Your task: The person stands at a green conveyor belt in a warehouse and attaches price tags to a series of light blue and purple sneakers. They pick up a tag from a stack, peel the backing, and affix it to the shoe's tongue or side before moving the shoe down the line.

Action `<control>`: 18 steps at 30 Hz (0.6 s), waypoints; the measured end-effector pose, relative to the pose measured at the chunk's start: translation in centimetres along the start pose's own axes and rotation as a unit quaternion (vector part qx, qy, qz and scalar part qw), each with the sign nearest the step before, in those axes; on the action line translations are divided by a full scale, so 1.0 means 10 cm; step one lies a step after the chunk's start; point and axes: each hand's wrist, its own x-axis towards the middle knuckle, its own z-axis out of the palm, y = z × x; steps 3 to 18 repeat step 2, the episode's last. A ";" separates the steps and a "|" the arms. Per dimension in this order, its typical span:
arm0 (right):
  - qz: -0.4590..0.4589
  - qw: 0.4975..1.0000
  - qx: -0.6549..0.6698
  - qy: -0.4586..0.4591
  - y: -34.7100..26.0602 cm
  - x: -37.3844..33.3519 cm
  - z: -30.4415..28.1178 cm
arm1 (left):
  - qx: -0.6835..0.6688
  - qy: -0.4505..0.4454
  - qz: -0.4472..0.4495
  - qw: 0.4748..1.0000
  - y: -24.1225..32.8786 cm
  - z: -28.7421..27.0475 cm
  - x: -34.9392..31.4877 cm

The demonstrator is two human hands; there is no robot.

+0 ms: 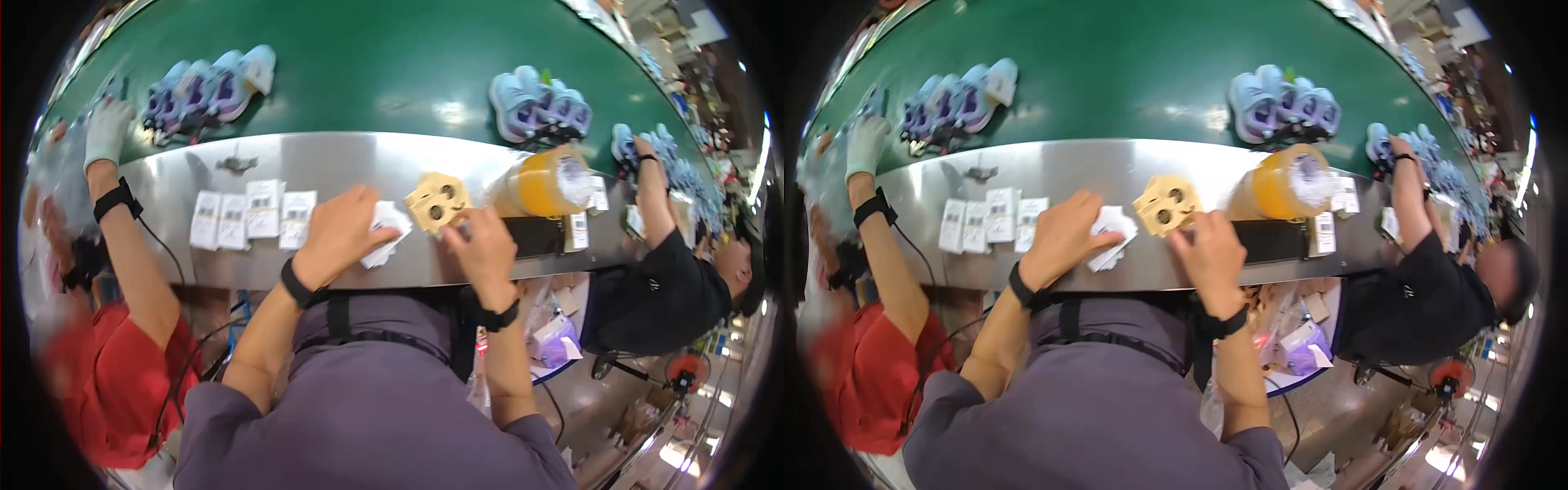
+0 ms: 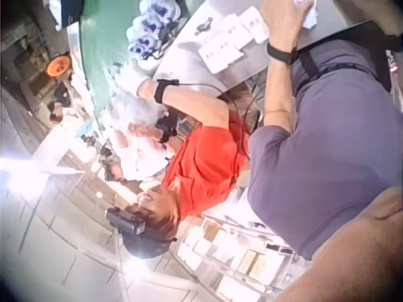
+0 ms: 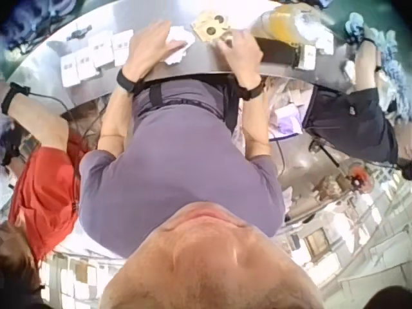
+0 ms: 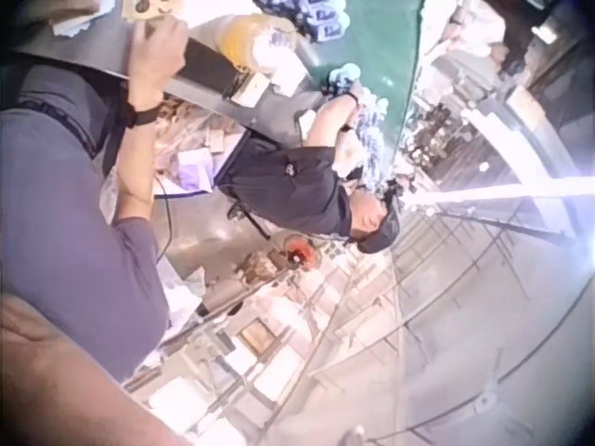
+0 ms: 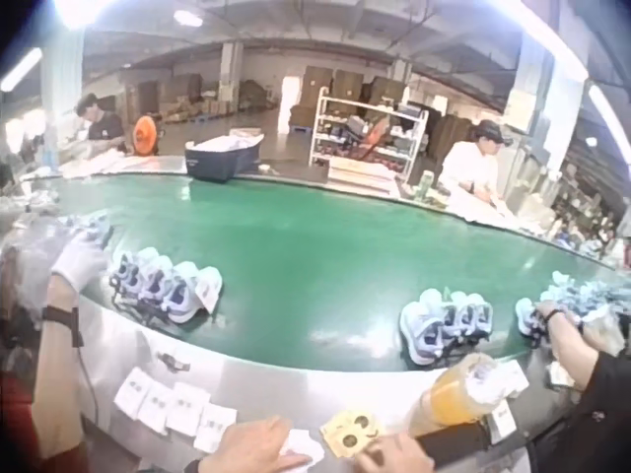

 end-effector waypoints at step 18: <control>0.010 0.999 -0.047 -0.019 -0.02 0.00 0.08 | 0.016 -0.022 -0.008 1.000 -0.07 0.05 0.00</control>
